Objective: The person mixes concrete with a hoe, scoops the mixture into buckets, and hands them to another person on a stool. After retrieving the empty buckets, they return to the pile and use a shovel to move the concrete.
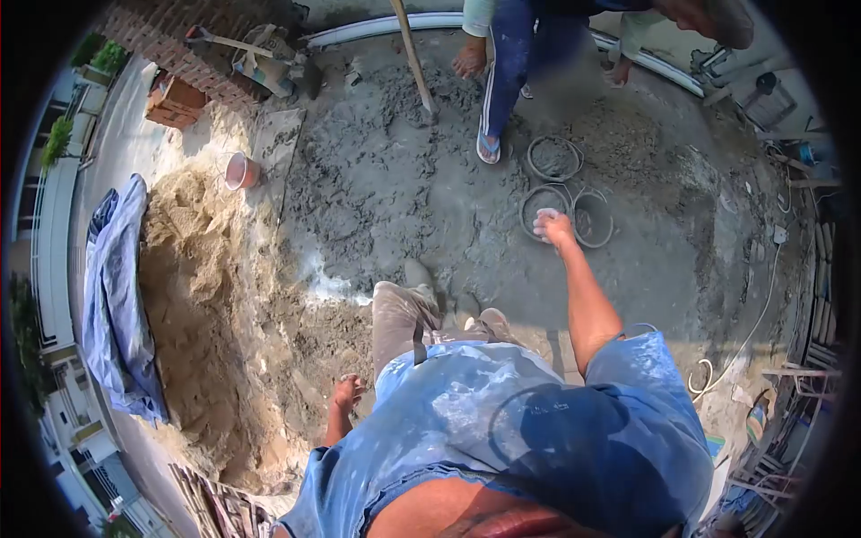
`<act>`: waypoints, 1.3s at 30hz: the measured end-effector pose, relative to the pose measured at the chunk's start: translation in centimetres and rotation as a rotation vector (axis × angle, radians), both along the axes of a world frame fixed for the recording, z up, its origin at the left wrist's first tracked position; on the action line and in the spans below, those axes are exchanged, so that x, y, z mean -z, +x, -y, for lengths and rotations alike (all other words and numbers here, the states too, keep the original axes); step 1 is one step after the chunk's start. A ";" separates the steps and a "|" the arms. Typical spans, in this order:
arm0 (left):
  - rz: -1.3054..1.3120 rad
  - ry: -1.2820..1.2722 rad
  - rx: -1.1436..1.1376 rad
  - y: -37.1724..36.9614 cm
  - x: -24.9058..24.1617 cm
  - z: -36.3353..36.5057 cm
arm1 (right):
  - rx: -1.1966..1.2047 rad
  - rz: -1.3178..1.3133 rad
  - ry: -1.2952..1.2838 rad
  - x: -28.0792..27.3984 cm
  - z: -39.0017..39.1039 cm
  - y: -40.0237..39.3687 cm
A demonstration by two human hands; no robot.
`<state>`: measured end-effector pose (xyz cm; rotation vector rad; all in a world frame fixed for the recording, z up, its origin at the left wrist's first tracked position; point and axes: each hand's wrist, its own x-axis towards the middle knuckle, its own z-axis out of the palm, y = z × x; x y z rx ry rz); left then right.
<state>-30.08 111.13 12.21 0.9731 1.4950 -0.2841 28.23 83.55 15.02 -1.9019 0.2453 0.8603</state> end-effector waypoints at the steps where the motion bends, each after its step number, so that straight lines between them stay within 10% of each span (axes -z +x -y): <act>1: 0.001 -0.001 -0.021 0.9 0.4 -0.1 | 0.014 -0.032 0.030 0.0 -2.0 1.3; 4: -0.058 -0.045 0.068 2.8 3.6 -1.6 | -0.103 -0.093 0.031 1.1 -7.9 3.2; 7: 0.091 0.523 1.209 1.3 14.0 -5.1 | -0.295 -0.108 -0.118 4.1 -12.4 3.6; 9: -0.096 0.511 1.042 3.3 19.4 -9.5 | -0.395 -0.097 -0.149 8.9 -13.9 3.8; 13: -0.006 -0.157 0.016 16.1 6.4 -23.3 | -0.538 -0.213 -0.400 12.1 -15.2 1.5; 18: -0.021 0.145 0.155 26.8 4.2 -45.6 | -0.864 -0.169 -0.331 18.8 -18.8 2.7; 21: 0.152 0.269 0.080 34.9 2.9 -56.8 | -0.360 -0.237 -0.374 9.8 -31.4 5.5; 27: 0.387 0.487 0.237 51.6 -1.2 -70.0 | -0.576 0.075 -0.258 16.7 -47.4 16.6; 29: 0.378 0.432 0.281 53.3 -2.0 -71.5 | -0.325 -0.317 -0.236 17.5 -53.4 21.0; 39: 0.470 0.419 0.055 65.8 -9.0 -94.6 | -0.171 -0.125 0.176 6.4 -73.7 35.2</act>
